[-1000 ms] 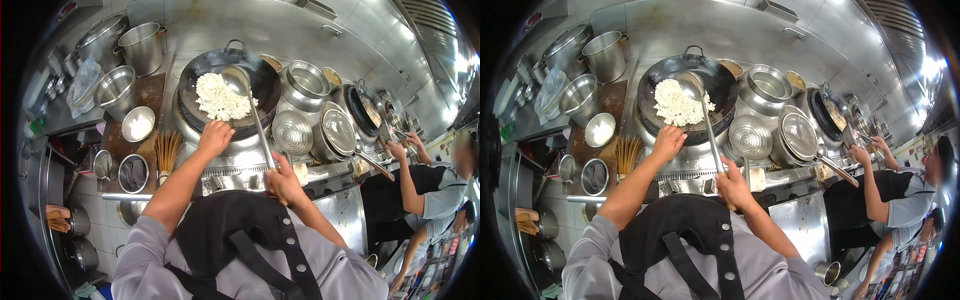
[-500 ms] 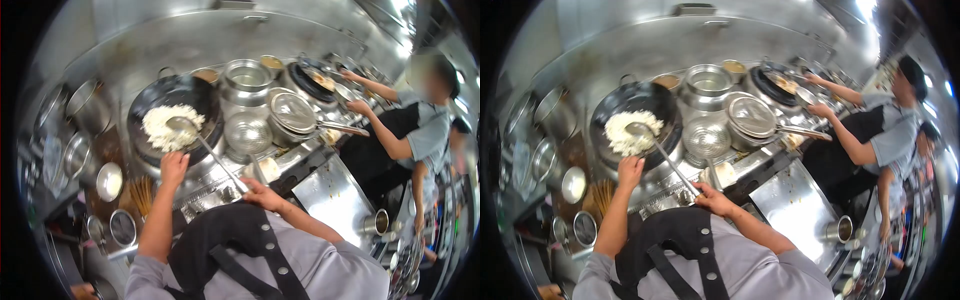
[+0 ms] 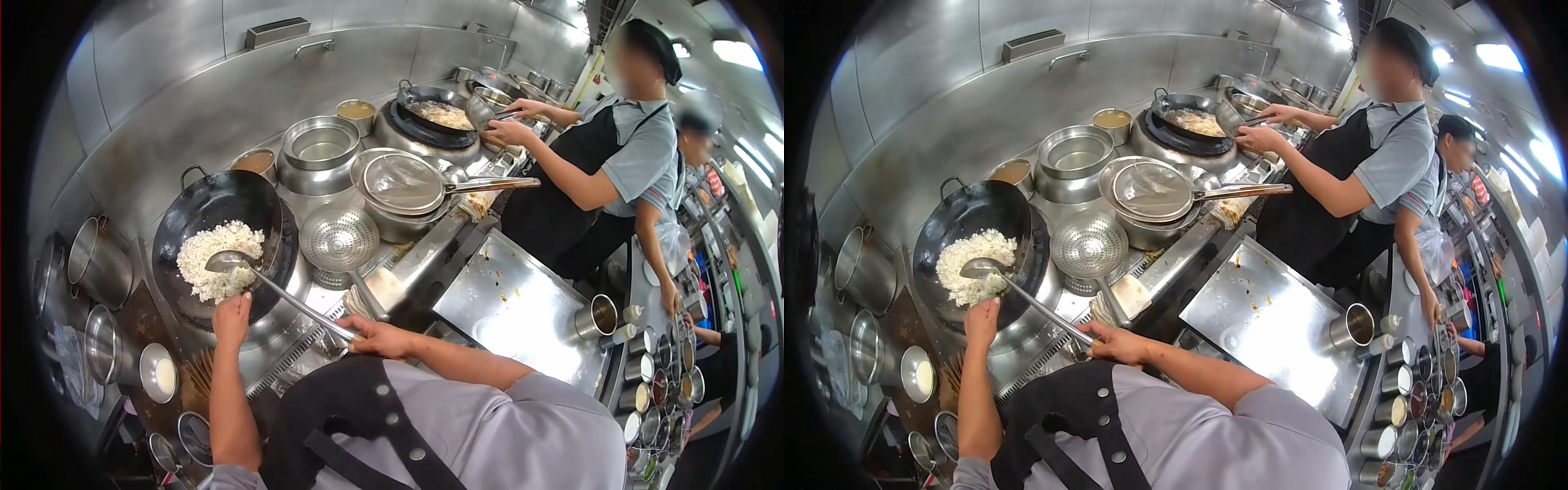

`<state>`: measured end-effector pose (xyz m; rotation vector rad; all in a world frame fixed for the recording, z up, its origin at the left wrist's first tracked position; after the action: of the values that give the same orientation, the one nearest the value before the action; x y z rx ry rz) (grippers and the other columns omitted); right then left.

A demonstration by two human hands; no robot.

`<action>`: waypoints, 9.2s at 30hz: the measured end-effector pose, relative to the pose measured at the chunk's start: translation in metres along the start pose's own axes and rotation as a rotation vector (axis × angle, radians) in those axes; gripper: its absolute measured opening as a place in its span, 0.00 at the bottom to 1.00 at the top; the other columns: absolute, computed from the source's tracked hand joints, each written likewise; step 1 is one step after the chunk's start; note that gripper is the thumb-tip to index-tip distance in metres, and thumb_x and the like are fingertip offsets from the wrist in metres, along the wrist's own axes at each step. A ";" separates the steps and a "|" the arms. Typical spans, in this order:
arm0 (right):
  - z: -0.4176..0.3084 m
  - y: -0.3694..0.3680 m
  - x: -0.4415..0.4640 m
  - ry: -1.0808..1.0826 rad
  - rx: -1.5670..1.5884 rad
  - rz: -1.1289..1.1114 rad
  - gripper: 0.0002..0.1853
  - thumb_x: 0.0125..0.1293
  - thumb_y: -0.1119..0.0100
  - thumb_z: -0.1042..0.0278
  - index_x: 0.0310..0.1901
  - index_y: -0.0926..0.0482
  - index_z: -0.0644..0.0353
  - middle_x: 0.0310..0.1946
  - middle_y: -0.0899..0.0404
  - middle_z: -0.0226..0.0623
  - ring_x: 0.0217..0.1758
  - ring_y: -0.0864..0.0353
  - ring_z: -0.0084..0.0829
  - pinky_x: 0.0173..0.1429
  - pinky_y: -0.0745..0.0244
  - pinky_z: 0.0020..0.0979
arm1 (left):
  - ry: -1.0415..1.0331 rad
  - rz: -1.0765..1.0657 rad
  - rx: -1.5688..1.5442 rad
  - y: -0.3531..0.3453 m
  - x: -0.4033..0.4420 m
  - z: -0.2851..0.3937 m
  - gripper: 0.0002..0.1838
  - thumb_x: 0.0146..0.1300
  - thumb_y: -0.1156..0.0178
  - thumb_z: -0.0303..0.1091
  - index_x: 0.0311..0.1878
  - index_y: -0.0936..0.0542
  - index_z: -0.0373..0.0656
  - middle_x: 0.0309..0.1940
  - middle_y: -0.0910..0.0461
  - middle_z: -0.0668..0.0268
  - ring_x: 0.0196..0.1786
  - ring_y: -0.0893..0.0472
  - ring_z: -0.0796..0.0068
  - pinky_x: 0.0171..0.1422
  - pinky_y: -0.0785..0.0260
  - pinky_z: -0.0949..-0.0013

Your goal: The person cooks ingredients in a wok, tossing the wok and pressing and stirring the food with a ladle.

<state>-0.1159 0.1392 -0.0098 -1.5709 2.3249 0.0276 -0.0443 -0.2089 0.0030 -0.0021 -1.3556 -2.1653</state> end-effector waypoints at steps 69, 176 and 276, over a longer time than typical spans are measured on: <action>-0.122 -0.004 -0.094 -0.204 -0.558 0.078 0.31 0.72 0.35 0.66 0.76 0.29 0.49 0.25 0.23 0.29 0.24 0.24 0.20 0.29 0.29 0.29 | -0.175 0.103 0.128 0.063 -0.063 0.079 0.24 0.68 0.43 0.50 0.22 0.19 0.43 0.22 0.18 0.56 0.29 0.17 0.49 0.36 0.25 0.46; -0.138 0.000 -0.036 -0.290 -0.846 0.103 0.36 0.67 0.33 0.68 0.77 0.31 0.47 0.25 0.21 0.37 0.27 0.22 0.28 0.40 0.22 0.33 | -0.119 0.199 0.076 0.032 -0.032 0.045 0.23 0.68 0.42 0.51 0.22 0.18 0.45 0.24 0.17 0.58 0.30 0.17 0.52 0.38 0.24 0.48; 0.322 0.181 0.081 -0.493 -1.107 0.145 0.22 0.69 0.43 0.55 0.55 0.14 0.63 0.58 0.16 0.55 0.63 0.17 0.52 0.69 0.22 0.45 | -0.147 0.265 0.134 0.001 0.000 0.021 0.20 0.65 0.34 0.36 0.21 0.29 0.37 0.21 0.28 0.50 0.28 0.26 0.46 0.35 0.35 0.49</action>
<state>-0.2220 0.2014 -0.3673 -1.4758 2.0343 1.7539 -0.0498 -0.1925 0.0140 -0.2785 -1.4889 -1.8815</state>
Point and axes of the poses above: each hand's wrist, its own x-axis towards the middle knuckle, its own y-axis out of the back of the hand, z = x × y, the point moved 4 cm from there along x, towards the middle knuckle
